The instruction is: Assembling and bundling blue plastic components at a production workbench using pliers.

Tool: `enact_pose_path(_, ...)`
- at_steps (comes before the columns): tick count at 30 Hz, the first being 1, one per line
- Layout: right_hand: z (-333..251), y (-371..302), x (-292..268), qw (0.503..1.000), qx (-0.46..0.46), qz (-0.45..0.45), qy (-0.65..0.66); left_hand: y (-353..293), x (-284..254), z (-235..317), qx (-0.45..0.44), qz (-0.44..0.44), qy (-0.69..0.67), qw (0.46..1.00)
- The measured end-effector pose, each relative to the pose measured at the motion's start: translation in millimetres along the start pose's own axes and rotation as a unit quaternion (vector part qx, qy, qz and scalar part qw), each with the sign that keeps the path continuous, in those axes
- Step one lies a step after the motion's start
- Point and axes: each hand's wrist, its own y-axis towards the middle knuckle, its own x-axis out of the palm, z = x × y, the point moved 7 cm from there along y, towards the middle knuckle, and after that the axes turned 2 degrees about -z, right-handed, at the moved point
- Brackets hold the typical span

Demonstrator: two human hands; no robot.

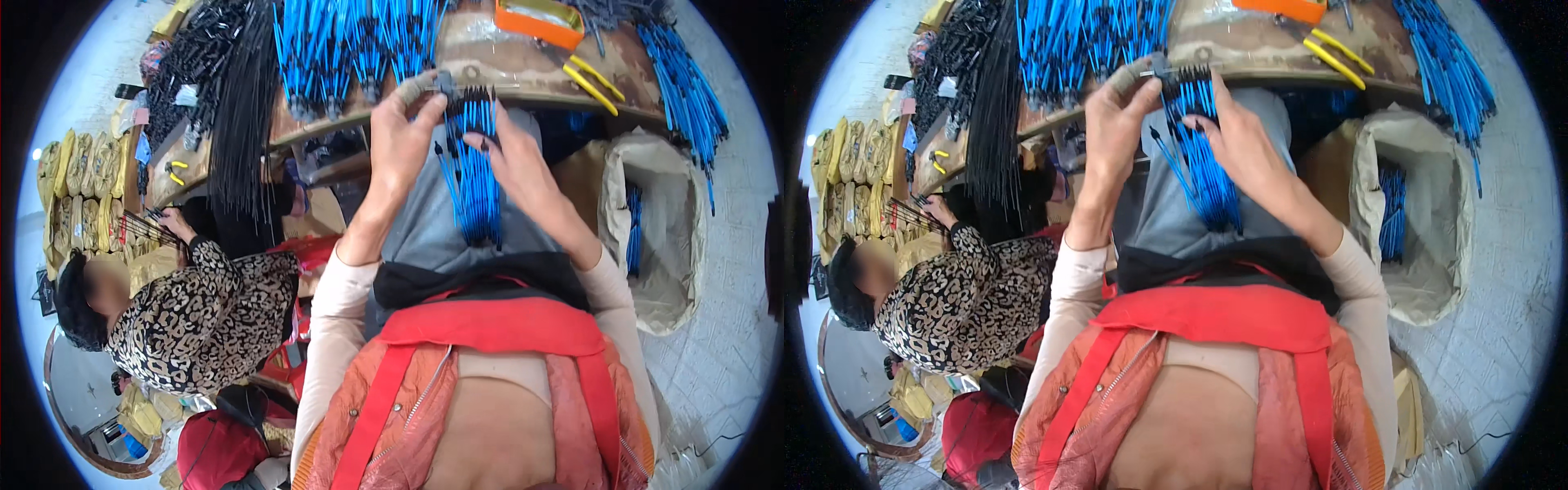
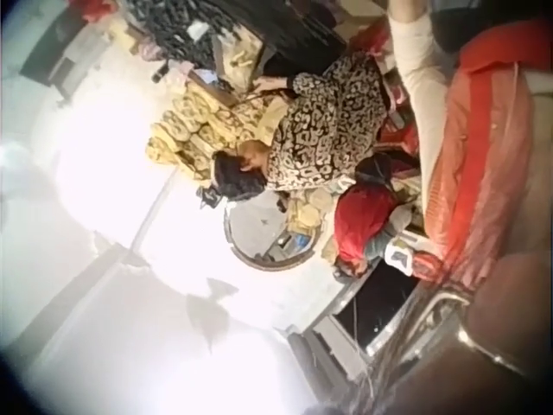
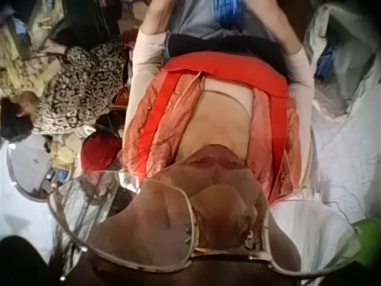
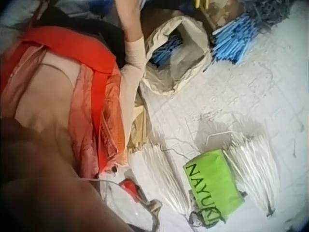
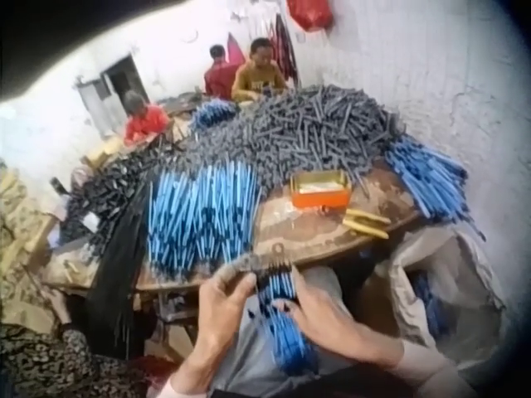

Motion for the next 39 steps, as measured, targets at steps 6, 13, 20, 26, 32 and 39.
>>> enact_pose_path(6, 26.7, 0.5, 11.5, 0.939, 0.121, -0.063, 0.317, -1.6, -1.5, -0.2, -0.030, -0.038, 0.010, 0.999)
enact_pose_path(13, 19.0, -2.1, 9.8, 0.947, 0.118, -0.036, 0.295, 1.3, -6.4, -0.1, -0.034, -0.036, -0.014, 0.999)
enact_pose_path(20, 19.8, 2.1, 13.1, 0.964, 0.148, -0.059, 0.212, 0.4, -10.2, -3.5, -0.076, -0.030, -0.083, 0.993)
enact_pose_path(26, 24.5, 2.2, 10.9, 0.977, 0.113, -0.041, 0.174, -1.0, -7.8, -1.8, -0.080, -0.037, -0.094, 0.992)
enact_pose_path(32, 18.9, 1.2, 12.1, 0.967, 0.122, -0.041, 0.219, -5.8, -7.8, 0.4, -0.089, -0.024, -0.109, 0.990)
enact_pose_path(39, 19.7, 2.1, 12.4, 0.961, 0.146, -0.063, 0.227, -6.9, -7.3, -3.4, -0.107, -0.018, -0.134, 0.985)
